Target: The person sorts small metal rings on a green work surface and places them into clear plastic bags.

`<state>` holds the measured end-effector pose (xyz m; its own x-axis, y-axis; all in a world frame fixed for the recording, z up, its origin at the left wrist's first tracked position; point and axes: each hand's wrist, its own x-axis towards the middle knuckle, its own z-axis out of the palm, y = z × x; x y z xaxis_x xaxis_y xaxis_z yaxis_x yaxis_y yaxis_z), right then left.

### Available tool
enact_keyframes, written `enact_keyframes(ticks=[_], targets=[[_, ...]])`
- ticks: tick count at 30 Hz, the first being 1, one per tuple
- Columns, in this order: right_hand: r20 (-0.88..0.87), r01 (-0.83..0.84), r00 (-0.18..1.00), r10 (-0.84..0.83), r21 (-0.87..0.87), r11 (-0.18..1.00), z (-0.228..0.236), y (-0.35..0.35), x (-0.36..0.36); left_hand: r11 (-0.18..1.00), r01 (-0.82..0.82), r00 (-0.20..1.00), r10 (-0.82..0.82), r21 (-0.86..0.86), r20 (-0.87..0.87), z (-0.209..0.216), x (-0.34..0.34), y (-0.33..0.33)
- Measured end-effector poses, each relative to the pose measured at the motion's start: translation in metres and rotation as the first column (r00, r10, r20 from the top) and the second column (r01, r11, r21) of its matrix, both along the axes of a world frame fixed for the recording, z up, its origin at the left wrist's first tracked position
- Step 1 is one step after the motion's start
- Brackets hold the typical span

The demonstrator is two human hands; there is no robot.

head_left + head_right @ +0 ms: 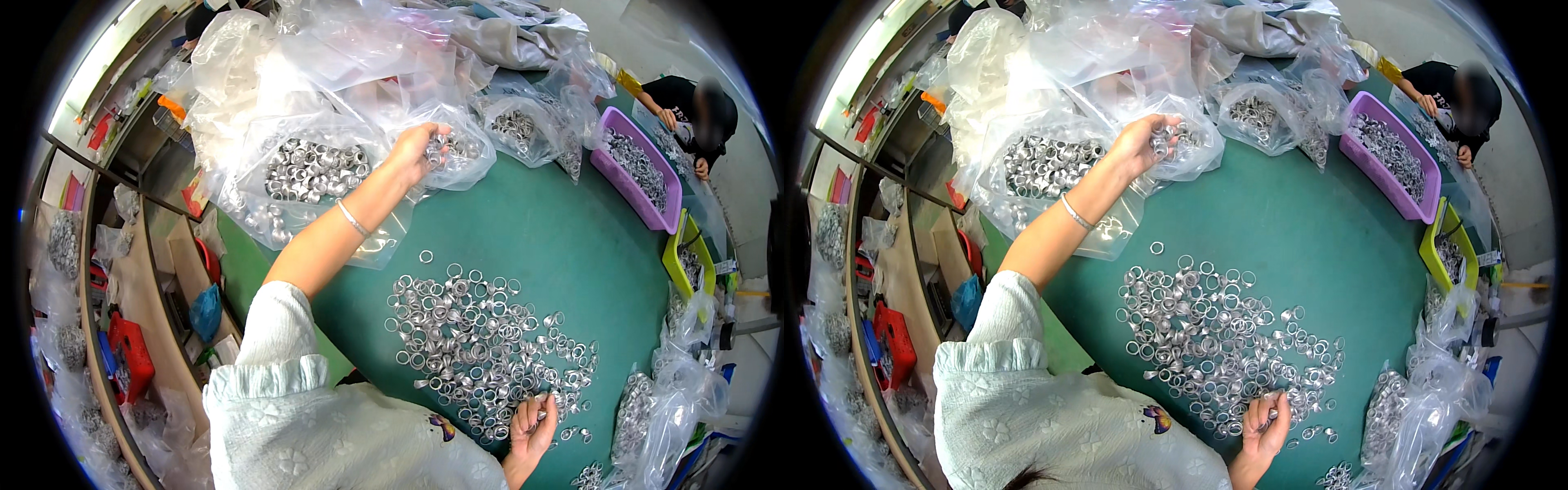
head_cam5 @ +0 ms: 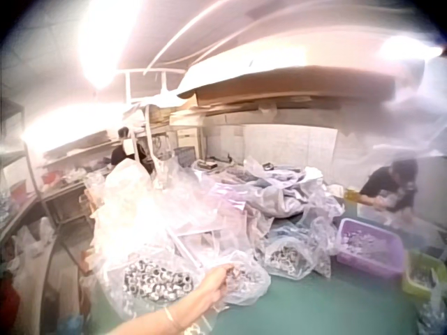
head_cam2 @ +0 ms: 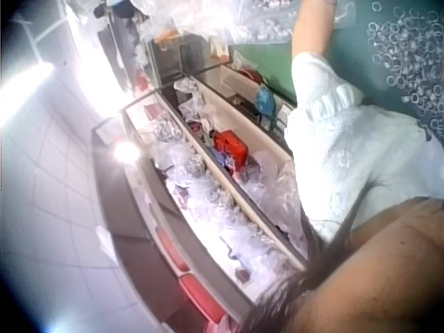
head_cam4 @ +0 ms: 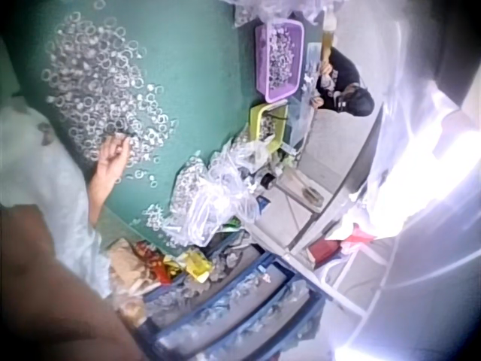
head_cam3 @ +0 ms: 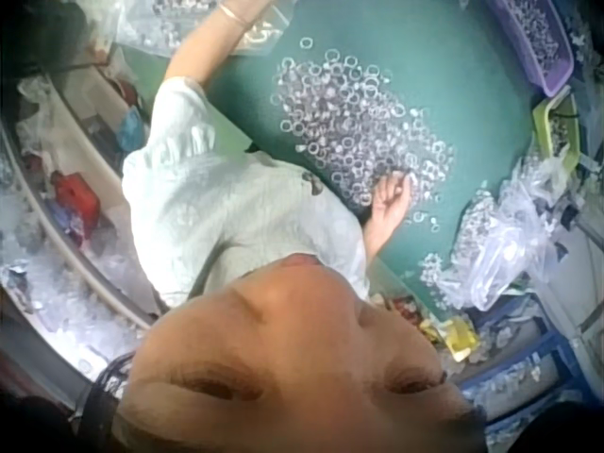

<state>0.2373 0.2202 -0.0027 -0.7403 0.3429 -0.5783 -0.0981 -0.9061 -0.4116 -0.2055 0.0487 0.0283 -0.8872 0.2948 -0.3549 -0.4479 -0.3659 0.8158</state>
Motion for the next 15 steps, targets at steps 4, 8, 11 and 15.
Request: enact_keyframes(ticks=[4, 8, 11, 15], targets=[[-0.034, -0.019, 0.999, 0.019, 0.001, 1.000, -0.001, 0.001, -0.001, 0.998, 0.053, 0.998, -0.054, -0.031, -0.031, 0.004, 0.003, -0.005], [-0.001, -0.010, 1.000, 0.010, 0.006, 1.000, 0.000, 0.001, -0.002, 0.996, 0.087, 0.985, -0.085, 0.011, -0.148, 0.017, 0.019, -0.007], [0.031, -0.029, 0.999, 0.028, 0.028, 0.999, -0.001, 0.001, -0.002, 0.994, 0.108, 0.979, -0.108, -0.010, -0.176, 0.020, 0.023, -0.013], [0.021, -0.044, 0.999, 0.043, 0.032, 0.999, 0.002, 0.000, -0.003, 0.993, 0.071, 0.965, -0.092, -0.094, -0.246, 0.028, 0.053, -0.018]])
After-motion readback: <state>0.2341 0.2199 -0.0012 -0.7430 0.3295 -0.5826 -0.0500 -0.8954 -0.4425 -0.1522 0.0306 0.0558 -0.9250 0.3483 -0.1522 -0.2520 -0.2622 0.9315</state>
